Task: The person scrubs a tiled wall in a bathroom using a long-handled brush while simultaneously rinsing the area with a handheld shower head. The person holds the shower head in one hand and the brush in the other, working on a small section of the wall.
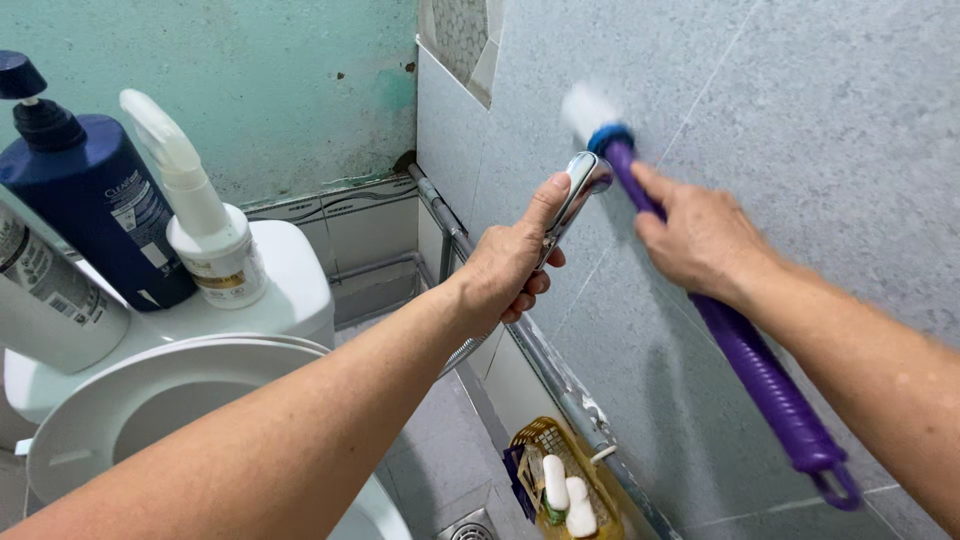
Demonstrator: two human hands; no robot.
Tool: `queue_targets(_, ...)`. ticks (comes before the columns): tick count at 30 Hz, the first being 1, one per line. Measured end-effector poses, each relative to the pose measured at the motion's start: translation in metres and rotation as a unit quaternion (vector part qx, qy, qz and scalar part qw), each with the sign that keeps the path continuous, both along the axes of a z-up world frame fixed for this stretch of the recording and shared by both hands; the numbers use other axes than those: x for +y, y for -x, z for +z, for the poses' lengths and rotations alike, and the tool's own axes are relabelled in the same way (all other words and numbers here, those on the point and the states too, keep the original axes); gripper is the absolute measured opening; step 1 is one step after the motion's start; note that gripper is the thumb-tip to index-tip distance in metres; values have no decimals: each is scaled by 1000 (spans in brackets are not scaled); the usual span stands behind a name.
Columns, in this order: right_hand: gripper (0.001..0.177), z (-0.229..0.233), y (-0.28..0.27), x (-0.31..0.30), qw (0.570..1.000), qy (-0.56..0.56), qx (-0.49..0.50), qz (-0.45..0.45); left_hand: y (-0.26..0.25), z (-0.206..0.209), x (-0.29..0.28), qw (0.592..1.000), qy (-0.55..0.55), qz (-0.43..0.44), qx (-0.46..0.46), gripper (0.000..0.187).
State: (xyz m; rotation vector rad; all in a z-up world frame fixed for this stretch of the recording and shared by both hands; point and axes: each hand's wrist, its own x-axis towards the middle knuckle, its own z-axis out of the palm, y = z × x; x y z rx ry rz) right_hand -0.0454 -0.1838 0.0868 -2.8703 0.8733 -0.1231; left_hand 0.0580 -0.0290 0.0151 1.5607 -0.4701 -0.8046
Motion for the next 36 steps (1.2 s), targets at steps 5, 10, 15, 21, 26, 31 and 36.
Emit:
queue_targets(5,65,-3,23,4,1000,-13,-10,-20,13,-2,0,1000,-4,2,5,86)
queue_targets(10,66,-6,38,5,993,-27,85,-74,23,0,-4,1000,7,-1,-5,85)
queue_targets(15,62,-13,62,2,999,-23,-14,-33,30,2,-5,1000,13,2,-20,85)
queue_targets(21,64,-15,89,1,1000,22,-11,-19,50,3,-4,999,30,-24,5,88)
queue_targets(26,62,-18,117,4,996,5,8,-91,72,3,4,999,18,-40,-10,88)
queue_targets(31,63,-20,138,7,989,21,71,-126,86,4,8,998,9,-55,-3,87)
queue_targets(36,65,-28,157,13,991,12,62,-119,96,2,8,998,12,-65,-14,87)
